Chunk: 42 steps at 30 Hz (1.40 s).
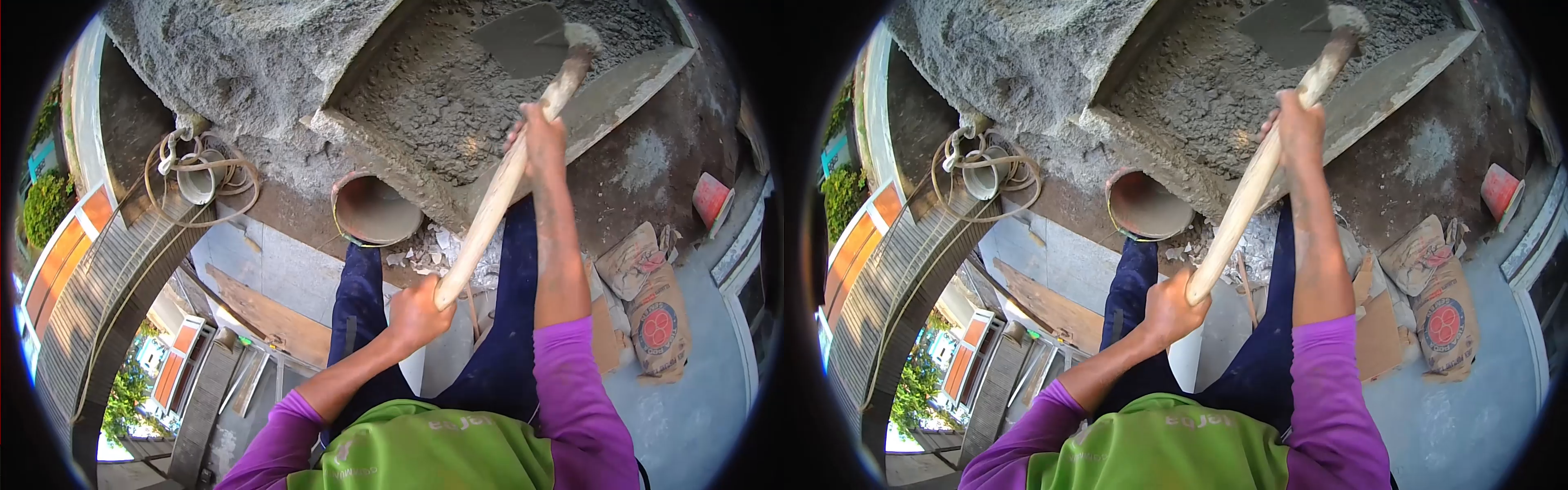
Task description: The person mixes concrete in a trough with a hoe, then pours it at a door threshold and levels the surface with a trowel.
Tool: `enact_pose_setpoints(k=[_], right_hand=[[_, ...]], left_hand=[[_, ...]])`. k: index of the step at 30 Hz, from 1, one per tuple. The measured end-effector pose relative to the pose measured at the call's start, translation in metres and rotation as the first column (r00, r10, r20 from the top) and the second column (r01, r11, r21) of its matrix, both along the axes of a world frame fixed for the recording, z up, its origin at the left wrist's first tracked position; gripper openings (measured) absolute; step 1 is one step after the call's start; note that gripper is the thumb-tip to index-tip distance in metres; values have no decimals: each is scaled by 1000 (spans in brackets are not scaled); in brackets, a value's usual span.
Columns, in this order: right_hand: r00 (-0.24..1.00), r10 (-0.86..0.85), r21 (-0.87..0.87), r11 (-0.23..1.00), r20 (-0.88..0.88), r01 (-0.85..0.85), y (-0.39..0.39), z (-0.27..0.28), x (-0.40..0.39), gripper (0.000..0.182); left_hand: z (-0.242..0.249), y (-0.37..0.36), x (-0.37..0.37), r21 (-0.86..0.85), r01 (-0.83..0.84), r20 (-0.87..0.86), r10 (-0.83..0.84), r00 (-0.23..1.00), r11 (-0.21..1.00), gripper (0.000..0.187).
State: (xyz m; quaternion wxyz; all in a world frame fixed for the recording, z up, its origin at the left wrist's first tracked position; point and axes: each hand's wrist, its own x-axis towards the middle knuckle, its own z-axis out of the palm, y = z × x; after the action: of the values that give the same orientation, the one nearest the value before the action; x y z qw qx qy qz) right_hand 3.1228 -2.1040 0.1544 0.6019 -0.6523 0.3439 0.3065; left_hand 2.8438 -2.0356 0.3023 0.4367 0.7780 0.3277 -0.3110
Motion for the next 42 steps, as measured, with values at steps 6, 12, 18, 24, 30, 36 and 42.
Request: enact_pose_setpoints(k=[6,12,18,24,30,36,42], right_hand=[[997,62,33,998,-48,-60,54,-75,88,21],[920,291,49,956,-263,-289,98,-90,-70,25],[889,207,136,977,-408,-165,11,-36,-99,24],[996,94,22,995,10,-94,-36,33,5,22],[979,180,-144,976,92,-166,-89,-66,192,21],[950,255,-149,948,-180,-283,-62,-93,40,22],[893,80,65,996,-443,-57,2,-110,-119,15]], left_hand=[[-28,48,101,41,-71,29,70,997,997,25],[19,42,1,18,-323,-283,315,906,946,31],[78,-22,-15,-28,-141,-340,123,932,990,28],[36,-41,8,-156,-28,-31,24,999,987,23],[-41,-54,176,-308,-163,128,210,969,937,26],[-11,-40,80,-302,-245,-191,194,962,921,27],[47,60,2,-174,-110,-320,49,946,979,31]])
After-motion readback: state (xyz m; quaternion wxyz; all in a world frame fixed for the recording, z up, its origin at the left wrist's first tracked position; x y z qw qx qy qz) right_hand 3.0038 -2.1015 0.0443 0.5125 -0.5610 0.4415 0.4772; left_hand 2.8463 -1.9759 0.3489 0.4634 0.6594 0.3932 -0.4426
